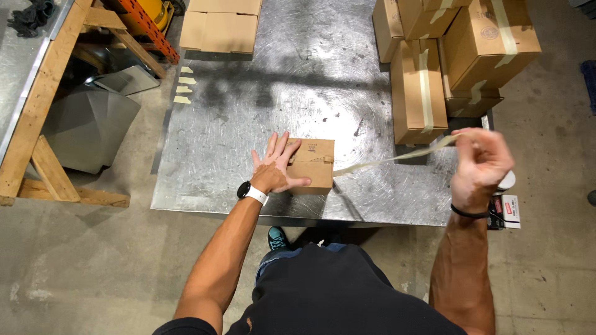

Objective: The person packs items into cardboard boxes by hand on a workbench. The person takes a flat cardboard box, unfolds it into a box shape, places a small packaged item inside, and secures the box closed using strips of adhesive tape taken from the edge of the workbench. The person repeats this process for multiple boxes, stacking the completed boxes into a pile on the workbench.

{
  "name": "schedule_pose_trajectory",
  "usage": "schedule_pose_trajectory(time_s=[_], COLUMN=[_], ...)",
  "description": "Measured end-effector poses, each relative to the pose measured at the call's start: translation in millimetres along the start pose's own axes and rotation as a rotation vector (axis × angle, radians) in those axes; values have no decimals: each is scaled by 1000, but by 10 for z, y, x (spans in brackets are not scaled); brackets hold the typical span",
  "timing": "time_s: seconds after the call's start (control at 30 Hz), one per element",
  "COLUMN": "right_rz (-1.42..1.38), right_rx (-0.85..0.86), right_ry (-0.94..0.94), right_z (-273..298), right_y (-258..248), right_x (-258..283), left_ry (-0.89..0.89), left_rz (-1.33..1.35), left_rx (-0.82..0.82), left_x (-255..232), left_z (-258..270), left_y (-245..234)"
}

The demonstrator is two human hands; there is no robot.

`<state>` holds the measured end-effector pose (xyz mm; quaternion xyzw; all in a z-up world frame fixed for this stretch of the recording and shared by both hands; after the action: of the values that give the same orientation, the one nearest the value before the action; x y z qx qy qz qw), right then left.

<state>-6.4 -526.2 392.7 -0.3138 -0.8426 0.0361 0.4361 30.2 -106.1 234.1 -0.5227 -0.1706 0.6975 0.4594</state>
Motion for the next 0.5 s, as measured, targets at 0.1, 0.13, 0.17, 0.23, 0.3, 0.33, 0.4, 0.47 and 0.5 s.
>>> schedule_pose_trajectory(time_s=[0.1, 0.13, 0.17, 0.23, 0.3, 0.33, 0.4, 0.47, 0.5], right_rz=[-80, -80, -49, -14, -80, -77, -59, -90, -109], right_rx=[-130, -128, -68, -9, 124, 126, 226, 291, 347], right_ry=[-112, -114, -144, -177, -91, -97, -143, -157, -163], right_z=[-261, -330, -400, -512, -605, -644, -700, -725, -734], right_y=[-224, -230, -192, -80, 190, 274, 591, 766, 881], right_x=[145, 287, 457, 761, 967, 1085, 1367, 1297, 1270], left_ry=[-26, -26, -70, -109, -37, -34, 642, 640, 648], left_rz=[-9, -7, -42, -75, -251, -245, 488, 690, 894], left_rx=[14, 13, 26, 39, -85, -89, -371, -385, -382], left_x=[-38, -93, -117, -329, -748, -882, -1492, -1692, -1766], left_z=[7, 26, 40, 125, 271, 287, 559, 476, 434], left_y=[-14, -26, -31, -65, -214, -172, -428, -449, -477])
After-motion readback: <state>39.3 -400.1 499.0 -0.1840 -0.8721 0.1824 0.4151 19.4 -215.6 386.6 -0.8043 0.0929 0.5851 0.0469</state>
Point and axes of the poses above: each hand's wrist, its own z-axis away from the middle knuckle, its own y-axis out of the palm, x = y × z, the point moved 8 cm from there along -z, towards the middle knuckle, and after that the axes turned 13 degrees about z, right-handed, at the moved point
